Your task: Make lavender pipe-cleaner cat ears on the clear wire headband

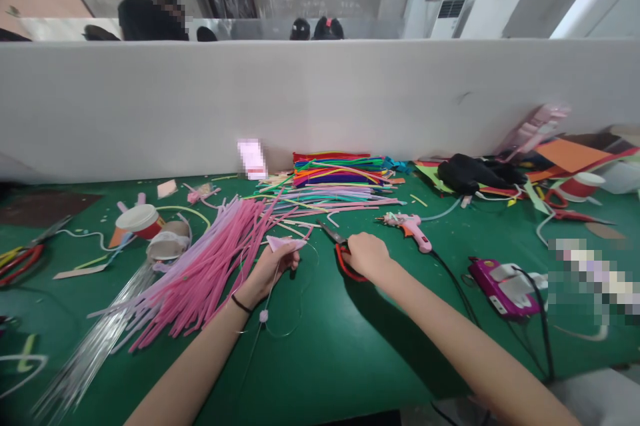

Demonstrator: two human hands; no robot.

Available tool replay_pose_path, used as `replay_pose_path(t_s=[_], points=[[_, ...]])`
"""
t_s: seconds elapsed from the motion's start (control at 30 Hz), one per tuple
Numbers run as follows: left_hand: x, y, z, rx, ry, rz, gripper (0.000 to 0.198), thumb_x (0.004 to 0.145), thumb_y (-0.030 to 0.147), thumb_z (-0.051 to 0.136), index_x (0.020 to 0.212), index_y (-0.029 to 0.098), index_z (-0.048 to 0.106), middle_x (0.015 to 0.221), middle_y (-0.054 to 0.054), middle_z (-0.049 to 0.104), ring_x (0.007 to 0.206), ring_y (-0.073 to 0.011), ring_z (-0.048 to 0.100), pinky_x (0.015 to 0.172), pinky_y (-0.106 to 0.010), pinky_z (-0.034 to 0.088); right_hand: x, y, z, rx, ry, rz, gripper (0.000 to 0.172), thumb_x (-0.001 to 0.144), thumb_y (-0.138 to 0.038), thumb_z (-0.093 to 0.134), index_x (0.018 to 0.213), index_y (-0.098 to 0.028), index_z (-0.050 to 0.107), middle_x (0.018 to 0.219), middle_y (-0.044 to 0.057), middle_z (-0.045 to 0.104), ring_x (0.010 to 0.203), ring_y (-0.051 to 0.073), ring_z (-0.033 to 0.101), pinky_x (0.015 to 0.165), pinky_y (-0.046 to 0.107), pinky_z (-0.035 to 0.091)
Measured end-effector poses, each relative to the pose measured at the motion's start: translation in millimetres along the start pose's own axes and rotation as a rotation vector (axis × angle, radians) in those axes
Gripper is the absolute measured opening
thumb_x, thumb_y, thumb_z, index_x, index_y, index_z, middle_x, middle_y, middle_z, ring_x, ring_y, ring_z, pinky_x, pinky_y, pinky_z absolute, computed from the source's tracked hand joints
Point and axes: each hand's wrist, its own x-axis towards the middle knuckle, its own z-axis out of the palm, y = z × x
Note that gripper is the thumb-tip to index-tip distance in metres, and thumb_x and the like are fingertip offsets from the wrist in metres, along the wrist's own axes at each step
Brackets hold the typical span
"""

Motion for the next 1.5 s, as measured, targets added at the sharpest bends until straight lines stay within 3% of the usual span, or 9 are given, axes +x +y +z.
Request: replay_pose_path(t_s=[0.1,0.17,0.2,0.3,0.47,0.77,1.03,1.37,1.5], points=[[-2,0,1.9,0.03,-0.029,0.016,0.024,0.072,0.033,0.073,0.081,0.014,0.06,0.06,0.0,0.062,0.05,-0.0094,0.055,0.049,-0.02,0.042,-3,-4,-13,0.18,0.07,-0.079,0.024,0.086,-0.038,0.055,0.083,-0.017,0.068,0.086,0.013,0.07,0.082,0.025,0.066,0.063,0.029,0.042],[-2,0,2.3,0.053,-0.044,0.021,0.024,0.072,0.033,0.072,0.081,0.014,0.06,0.06,0.0,0.061,0.05,-0.0101,0.055,0.05,-0.021,0.043,-1,-12,-15,0.48,0.148,-0.164,0.028,0.09,-0.038,0.048,0.085,-0.02,0.068,0.085,0.008,0.071,0.079,0.021,0.065,0.066,0.028,0.043],[-2,0,2.3,0.063,-0.049,0.021,0.024,0.072,0.033,0.072,0.081,0.014,0.06,0.06,0.0,0.061,0.05,-0.0104,0.055,0.05,-0.021,0.043,0,-16,-13,0.669,0.124,-0.202,0.031,0.09,-0.042,0.047,0.084,-0.02,0.067,0.082,0.006,0.07,0.074,0.018,0.064,0.065,0.027,0.043],[-2,0,2.2,0.09,-0.073,0.012,0.023,0.072,0.034,0.072,0.077,0.014,0.06,0.059,0.001,0.061,0.049,-0.0101,0.055,0.049,-0.021,0.042,7,-31,4,1.223,-0.167,-0.227,0.039,0.084,-0.054,0.052,0.082,-0.017,0.065,0.078,0.005,0.069,0.065,0.015,0.061,0.058,0.025,0.045],[-2,1,3.7,0.14,-0.082,0.013,0.021,0.074,0.033,0.07,0.074,0.014,0.062,0.058,0.001,0.06,0.049,-0.0098,0.054,0.048,-0.02,0.041,12,-42,28,1.594,-0.315,-0.12,0.038,0.075,-0.054,0.064,0.074,-0.016,0.06,0.067,-0.001,0.061,0.059,0.01,0.057,0.053,0.021,0.043],[-3,2,3.6,0.2,-0.106,0.049,0.019,0.077,0.031,0.067,0.072,0.014,0.061,0.059,-0.001,0.061,0.053,-0.011,0.055,0.053,-0.021,0.042,11,-40,34,1.602,-0.205,-0.217,0.03,0.078,-0.046,0.062,0.077,-0.017,0.059,0.067,-0.002,0.059,0.06,0.011,0.058,0.05,0.02,0.043],[-2,0,1.9,0.18,-0.096,0.034,0.021,0.075,0.033,0.07,0.074,0.012,0.064,0.059,-0.002,0.061,0.055,-0.0124,0.055,0.054,-0.024,0.043,10,-43,37,1.515,-0.161,-0.218,0.031,0.079,-0.046,0.059,0.079,-0.016,0.062,0.066,0.0,0.062,0.061,0.012,0.058,0.052,0.022,0.045],[-2,2,2.4,0.209,-0.116,0.035,0.021,0.076,0.033,0.069,0.075,0.013,0.063,0.061,-0.001,0.061,0.056,-0.0121,0.056,0.056,-0.024,0.043,12,-53,45,1.426,0.086,-0.186,0.015,0.076,-0.031,0.059,0.07,-0.018,0.056,0.059,-0.003,0.054,0.052,0.01,0.048,0.051,0.022,0.04],[-2,2,1.4,0.242,-0.129,0.044,0.023,0.077,0.034,0.067,0.07,0.013,0.061,0.059,-0.001,0.061,0.055,-0.0119,0.056,0.056,-0.024,0.042,10,-50,45,1.459,0.018,-0.221,0.024,0.082,-0.039,0.054,0.072,-0.018,0.057,0.061,-0.002,0.057,0.052,0.012,0.051,0.05,0.023,0.042]])
